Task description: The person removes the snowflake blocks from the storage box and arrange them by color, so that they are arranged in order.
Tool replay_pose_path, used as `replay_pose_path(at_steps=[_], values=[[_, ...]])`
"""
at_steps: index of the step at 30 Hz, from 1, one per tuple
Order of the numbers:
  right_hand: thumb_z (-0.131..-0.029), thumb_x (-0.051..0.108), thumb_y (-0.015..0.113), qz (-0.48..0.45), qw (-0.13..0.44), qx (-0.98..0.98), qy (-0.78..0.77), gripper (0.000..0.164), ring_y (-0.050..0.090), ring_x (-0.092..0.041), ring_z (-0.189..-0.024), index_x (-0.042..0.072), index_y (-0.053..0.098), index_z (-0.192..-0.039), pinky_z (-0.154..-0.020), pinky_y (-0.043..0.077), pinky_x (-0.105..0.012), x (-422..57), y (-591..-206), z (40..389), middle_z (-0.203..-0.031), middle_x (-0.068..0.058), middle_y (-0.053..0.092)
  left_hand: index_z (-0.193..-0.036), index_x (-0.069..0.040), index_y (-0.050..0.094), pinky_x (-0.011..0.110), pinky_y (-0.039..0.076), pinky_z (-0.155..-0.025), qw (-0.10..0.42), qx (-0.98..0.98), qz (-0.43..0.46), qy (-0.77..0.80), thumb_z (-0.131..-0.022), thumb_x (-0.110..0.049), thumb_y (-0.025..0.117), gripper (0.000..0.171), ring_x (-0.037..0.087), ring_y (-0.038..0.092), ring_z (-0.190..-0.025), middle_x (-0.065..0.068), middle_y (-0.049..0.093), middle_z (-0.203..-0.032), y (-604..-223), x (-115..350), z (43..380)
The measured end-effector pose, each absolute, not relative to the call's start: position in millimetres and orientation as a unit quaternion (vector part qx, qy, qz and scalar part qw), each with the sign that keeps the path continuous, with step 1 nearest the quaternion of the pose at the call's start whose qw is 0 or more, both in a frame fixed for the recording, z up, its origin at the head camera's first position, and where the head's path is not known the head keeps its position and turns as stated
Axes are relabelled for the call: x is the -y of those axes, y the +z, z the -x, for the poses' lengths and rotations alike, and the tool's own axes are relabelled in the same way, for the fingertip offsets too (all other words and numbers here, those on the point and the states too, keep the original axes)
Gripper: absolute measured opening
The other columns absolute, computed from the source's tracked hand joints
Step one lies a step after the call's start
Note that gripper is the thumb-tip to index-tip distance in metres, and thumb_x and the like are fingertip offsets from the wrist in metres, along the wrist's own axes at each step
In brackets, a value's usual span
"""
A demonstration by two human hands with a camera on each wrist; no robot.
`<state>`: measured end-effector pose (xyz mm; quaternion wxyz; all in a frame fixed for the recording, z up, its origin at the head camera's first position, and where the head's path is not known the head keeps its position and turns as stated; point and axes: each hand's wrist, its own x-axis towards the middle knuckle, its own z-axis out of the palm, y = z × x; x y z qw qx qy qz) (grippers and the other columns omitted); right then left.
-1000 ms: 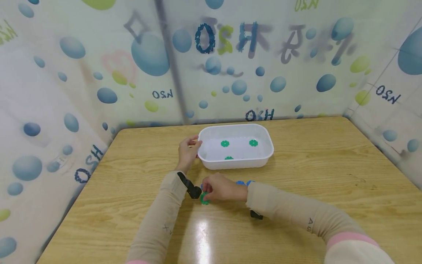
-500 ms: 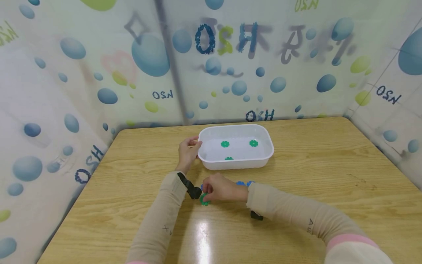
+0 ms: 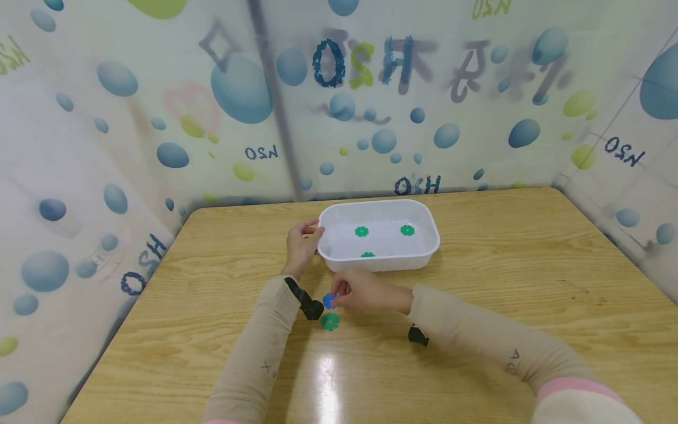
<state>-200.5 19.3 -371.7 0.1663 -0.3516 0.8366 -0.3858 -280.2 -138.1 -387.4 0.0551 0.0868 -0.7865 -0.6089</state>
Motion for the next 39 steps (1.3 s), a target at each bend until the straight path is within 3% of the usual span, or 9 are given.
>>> replay_pose_path(at_steps=[7, 11, 21, 28, 39], values=[[-0.083, 0.008, 0.061, 0.319, 0.191, -0.817, -0.440, 0.007, 0.061, -0.021, -0.059, 0.001, 0.061, -0.084, -0.054, 0.053, -0.027, -34.8, -350.9, 209.1, -0.075, -0.016, 0.062, -0.112, -0.007, 0.058, 0.021, 0.048, -0.046, 0.058, 0.788, -0.085, -0.607, -0.084, -0.017, 0.060, 0.029, 0.029, 0.058, -0.074, 0.011, 0.052, -0.095, -388.2, 138.5, 280.1], [-0.084, 0.010, 0.060, 0.305, 0.181, -0.824, -0.441, 0.010, 0.061, -0.026, -0.063, 0.001, 0.062, -0.086, -0.056, 0.053, -0.028, -45.8, -341.9, 217.9, -0.079, -0.018, 0.062, -0.112, -0.008, 0.058, 0.022, 0.049, -0.047, 0.056, 0.787, -0.085, -0.609, -0.084, -0.017, 0.061, 0.029, 0.030, 0.058, -0.075, 0.011, 0.052, -0.095, -389.2, 138.6, 281.1], [-0.084, 0.014, 0.061, 0.278, 0.108, -0.852, -0.431, 0.014, 0.059, -0.030, -0.066, 0.002, 0.063, -0.089, -0.054, 0.051, -0.027, -74.8, -323.4, 249.4, -0.081, -0.016, 0.062, -0.111, -0.009, 0.059, 0.022, 0.048, -0.046, 0.054, 0.790, -0.088, -0.605, -0.084, -0.018, 0.061, 0.029, 0.014, 0.053, -0.061, 0.009, 0.052, -0.094, -388.9, 138.9, 280.9], [-0.085, 0.017, 0.060, 0.249, 0.080, -0.874, -0.409, 0.018, 0.058, -0.027, -0.071, 0.002, 0.061, -0.094, -0.058, 0.052, -0.028, -90.4, -318.3, 271.4, -0.087, -0.017, 0.061, -0.112, -0.009, 0.059, 0.023, 0.048, -0.047, 0.053, 0.792, -0.090, -0.601, -0.084, -0.018, 0.060, 0.029, 0.016, 0.055, -0.065, 0.009, 0.051, -0.095, -387.2, 139.3, 281.1], [-0.087, 0.019, 0.057, 0.190, 0.103, -0.888, -0.406, 0.021, 0.055, -0.035, -0.084, 0.002, 0.059, -0.099, -0.071, 0.050, -0.041, -110.0, -335.3, 307.6, -0.090, -0.014, 0.059, -0.112, -0.009, 0.058, 0.029, 0.051, -0.051, 0.049, 0.791, -0.091, -0.604, -0.084, -0.017, 0.060, 0.029, 0.029, 0.058, -0.078, 0.009, 0.051, -0.095, -385.4, 138.3, 279.0]])
